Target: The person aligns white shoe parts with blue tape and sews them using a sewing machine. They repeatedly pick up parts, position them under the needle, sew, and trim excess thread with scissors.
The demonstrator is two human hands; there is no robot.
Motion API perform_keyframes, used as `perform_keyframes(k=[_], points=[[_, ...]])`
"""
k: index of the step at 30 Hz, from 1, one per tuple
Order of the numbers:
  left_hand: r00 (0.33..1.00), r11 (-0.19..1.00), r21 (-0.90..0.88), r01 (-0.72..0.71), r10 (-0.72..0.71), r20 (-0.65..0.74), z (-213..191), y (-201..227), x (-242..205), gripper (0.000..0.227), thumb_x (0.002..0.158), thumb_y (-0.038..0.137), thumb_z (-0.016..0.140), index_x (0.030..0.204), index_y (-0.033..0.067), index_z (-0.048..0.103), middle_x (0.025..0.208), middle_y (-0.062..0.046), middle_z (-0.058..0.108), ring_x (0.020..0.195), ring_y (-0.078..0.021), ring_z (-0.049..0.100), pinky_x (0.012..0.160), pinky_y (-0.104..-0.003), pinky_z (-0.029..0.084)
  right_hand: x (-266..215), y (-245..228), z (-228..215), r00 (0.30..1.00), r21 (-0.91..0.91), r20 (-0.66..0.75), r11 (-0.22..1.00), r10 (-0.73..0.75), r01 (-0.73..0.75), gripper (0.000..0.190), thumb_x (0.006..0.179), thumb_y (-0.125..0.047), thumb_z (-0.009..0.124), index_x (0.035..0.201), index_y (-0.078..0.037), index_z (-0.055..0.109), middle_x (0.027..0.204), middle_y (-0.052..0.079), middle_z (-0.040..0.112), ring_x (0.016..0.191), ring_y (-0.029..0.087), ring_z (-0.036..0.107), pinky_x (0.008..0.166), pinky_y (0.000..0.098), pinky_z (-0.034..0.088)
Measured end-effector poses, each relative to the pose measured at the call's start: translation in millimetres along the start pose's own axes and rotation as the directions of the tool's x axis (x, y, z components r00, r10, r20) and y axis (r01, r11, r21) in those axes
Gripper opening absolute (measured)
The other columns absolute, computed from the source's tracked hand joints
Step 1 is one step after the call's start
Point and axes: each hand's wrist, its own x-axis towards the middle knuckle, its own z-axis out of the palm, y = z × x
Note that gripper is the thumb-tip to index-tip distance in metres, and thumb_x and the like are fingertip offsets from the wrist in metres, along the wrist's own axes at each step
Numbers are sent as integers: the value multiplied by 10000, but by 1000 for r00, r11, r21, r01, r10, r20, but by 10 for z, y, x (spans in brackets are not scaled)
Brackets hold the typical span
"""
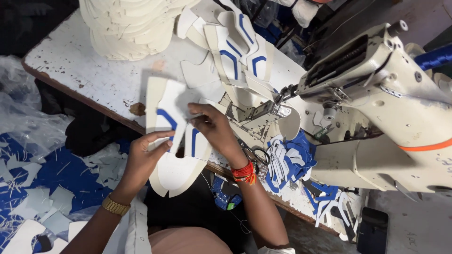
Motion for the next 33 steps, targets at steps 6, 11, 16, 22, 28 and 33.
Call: perform_keyframes(k=[6, 11, 16, 22, 28, 33], points=[[986, 997, -42, 65, -71, -151, -77, -347, -107, 268, 930, 52, 696, 1190, -3, 736, 1117, -63, 761, 982, -87, 667, 884, -258, 545, 17, 235, -46, 993, -64, -113, 998, -23, 16, 386, 943, 92, 624, 1325, 34, 625, 1302, 133, 683, 1109, 201, 692, 993, 309, 571], [982, 990, -85, 112, -123, -141, -64, -305, -134, 271, 942, 47, 683, 1205, 0, 734, 1085, -67, 764, 946, -96, 667, 850, -267, 548, -26, 142, -29, 979, 10, -204, 1000, 19, -17, 344, 972, 64, 598, 1315, 47, 622, 1266, 150, 688, 1094, 210, 707, 985, 310, 589], [988, 993, -91, 76, -87, -126, -61, -219, -156, 280, 946, 60, 682, 1217, 4, 725, 1052, -58, 767, 906, -70, 673, 811, -243, 555, 7, 231, 48, 983, -10, -181, 999, 32, -35, 351, 973, 56, 606, 1324, 50, 616, 1249, 146, 704, 1104, 202, 706, 992, 303, 572], [992, 992, -101, 79, -88, -94, -34, -155, -178, 285, 949, 73, 697, 1224, 13, 738, 1014, -60, 769, 856, -62, 657, 763, -238, 548, 17, 300, 212, 995, -44, -99, 999, -3, -1, 399, 964, 40, 636, 1360, 49, 584, 1267, 145, 680, 1139, 197, 674, 1011, 303, 555], [998, 997, -56, 52, -54, -40, 8, 97, -207, 287, 933, 102, 695, 1208, 30, 738, 1053, -43, 787, 891, -65, 694, 794, -240, 568, -32, 88, 308, 998, 39, -20, 997, 67, -66, 518, 990, 8, 637, 1479, 7, 467, 1216, 99, 647, 1151, 155, 615, 1001, 289, 514], [998, 999, -28, -34, 35, 43, 47, 278, -209, 301, 921, 134, 710, 1202, 30, 743, 1108, -41, 793, 956, -73, 694, 824, -246, 568, -180, -183, 312, 995, 192, -100, 981, 12, 8, 589, 931, 68, 662, 1469, -9, 437, 1071, 55, 606, 1012, 129, 595, 906, 271, 503]])
